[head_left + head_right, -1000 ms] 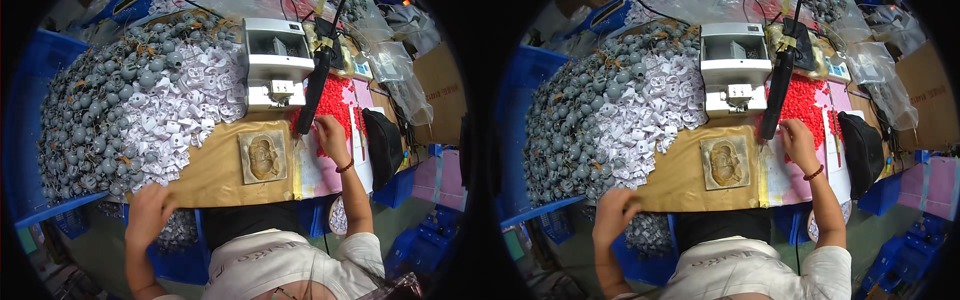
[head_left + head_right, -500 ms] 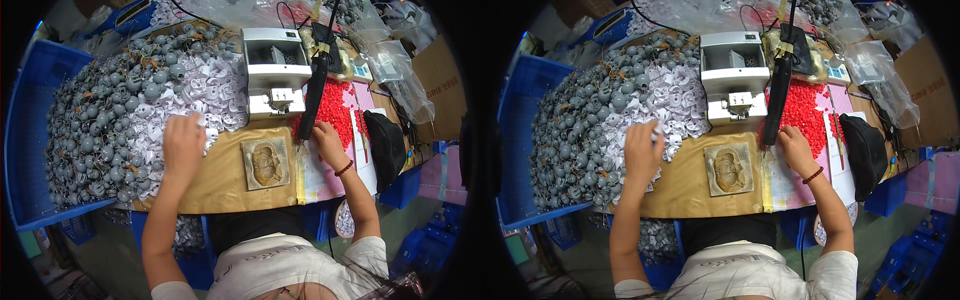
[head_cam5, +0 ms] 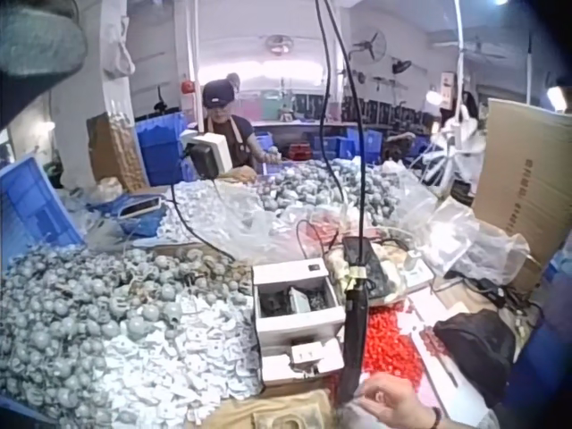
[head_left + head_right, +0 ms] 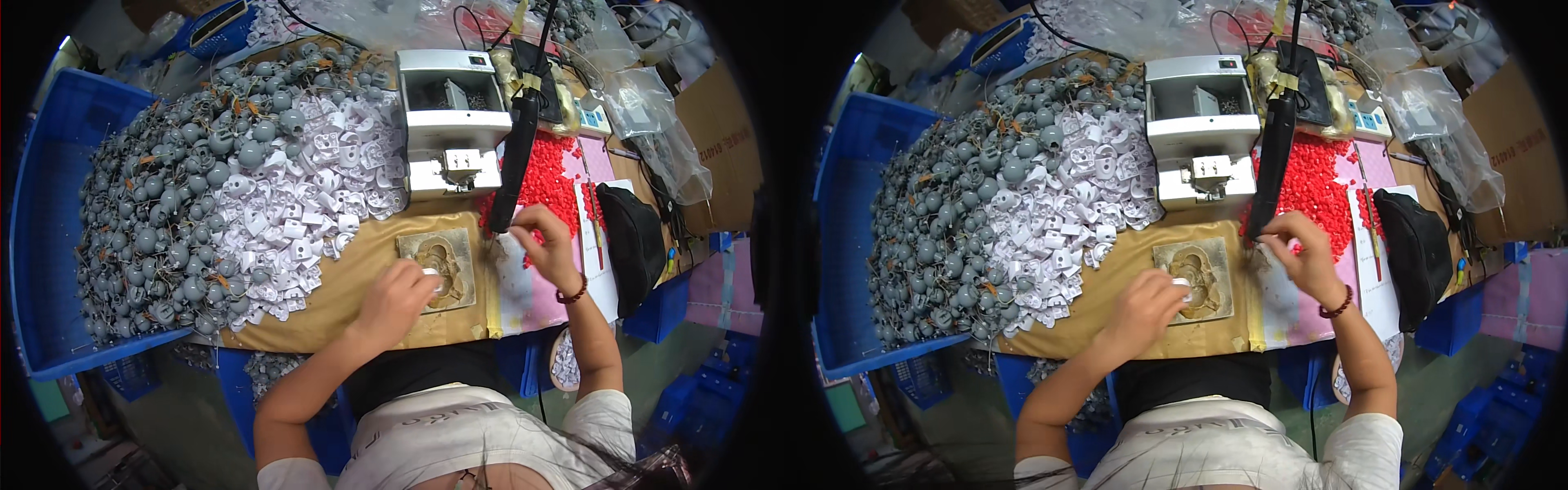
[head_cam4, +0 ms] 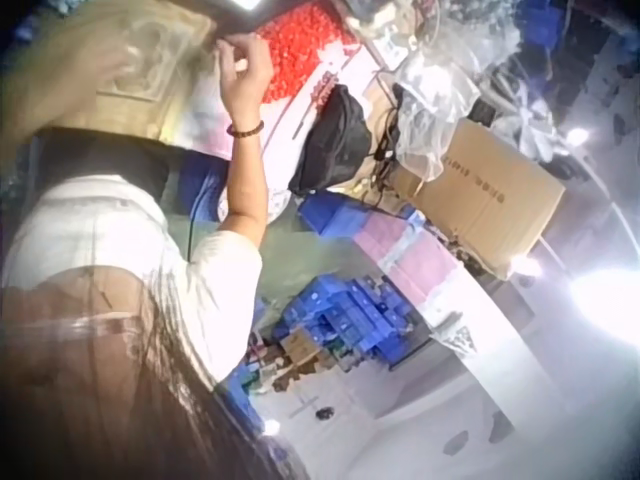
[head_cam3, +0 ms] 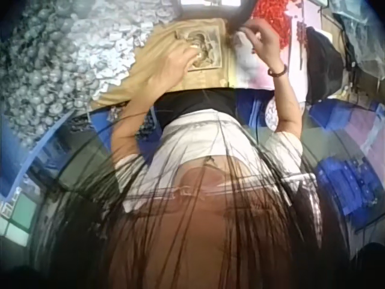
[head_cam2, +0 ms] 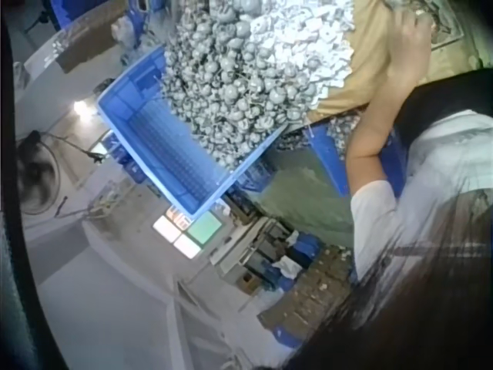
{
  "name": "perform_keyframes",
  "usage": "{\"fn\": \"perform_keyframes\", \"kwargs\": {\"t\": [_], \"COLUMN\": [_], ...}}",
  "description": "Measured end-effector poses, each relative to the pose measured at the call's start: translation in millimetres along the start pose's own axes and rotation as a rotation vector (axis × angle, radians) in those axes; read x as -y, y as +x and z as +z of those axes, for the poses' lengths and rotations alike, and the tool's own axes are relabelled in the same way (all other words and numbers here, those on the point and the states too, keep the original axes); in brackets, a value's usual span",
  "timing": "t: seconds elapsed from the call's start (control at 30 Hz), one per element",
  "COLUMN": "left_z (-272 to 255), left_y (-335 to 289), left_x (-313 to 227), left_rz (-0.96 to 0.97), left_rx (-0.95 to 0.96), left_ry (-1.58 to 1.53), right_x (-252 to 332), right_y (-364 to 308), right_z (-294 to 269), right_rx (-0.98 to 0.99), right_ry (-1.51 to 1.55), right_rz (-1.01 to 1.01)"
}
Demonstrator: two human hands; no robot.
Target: Assembling small white plastic components using a handheld electric tool at a factory workbench.
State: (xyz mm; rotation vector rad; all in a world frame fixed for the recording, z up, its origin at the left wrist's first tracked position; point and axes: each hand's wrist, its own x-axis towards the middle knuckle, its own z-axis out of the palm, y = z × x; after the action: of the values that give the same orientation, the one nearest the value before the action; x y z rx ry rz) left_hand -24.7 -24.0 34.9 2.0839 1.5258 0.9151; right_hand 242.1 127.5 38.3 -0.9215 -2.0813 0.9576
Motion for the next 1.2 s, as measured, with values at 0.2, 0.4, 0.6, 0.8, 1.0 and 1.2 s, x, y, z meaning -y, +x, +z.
{"fn": "perform_keyframes", "kwargs": {"t": [0.2,0.4,0.6,0.8,1.0,1.2], "left_z": [30,-33,-156,-181,-217,-203], "left_y": [16,25,46,72,94,104], "left_x": [4,42,122,135,65,-36], "left_rz": [-0.15,-0.278,-0.408,-0.674,-0.381,-0.08], "left_rx": [-0.08,-0.306,-0.725,-0.423,-0.553,-0.403], "left_ry": [0.068,0.03,0.815,0.577,-0.422,-0.428], "right_x": [26,11,16,18,25,49], "right_y": [6,-1,-11,-14,-9,8], "right_z": [49,85,93,94,78,44], "right_rx": [0.179,0.239,0.192,0.193,0.087,-0.106], "right_ry": [-0.014,-0.241,-0.345,-0.321,-0.104,-0.005], "right_rz": [-0.293,-0.543,-0.596,-0.524,-0.341,-0.326]}}
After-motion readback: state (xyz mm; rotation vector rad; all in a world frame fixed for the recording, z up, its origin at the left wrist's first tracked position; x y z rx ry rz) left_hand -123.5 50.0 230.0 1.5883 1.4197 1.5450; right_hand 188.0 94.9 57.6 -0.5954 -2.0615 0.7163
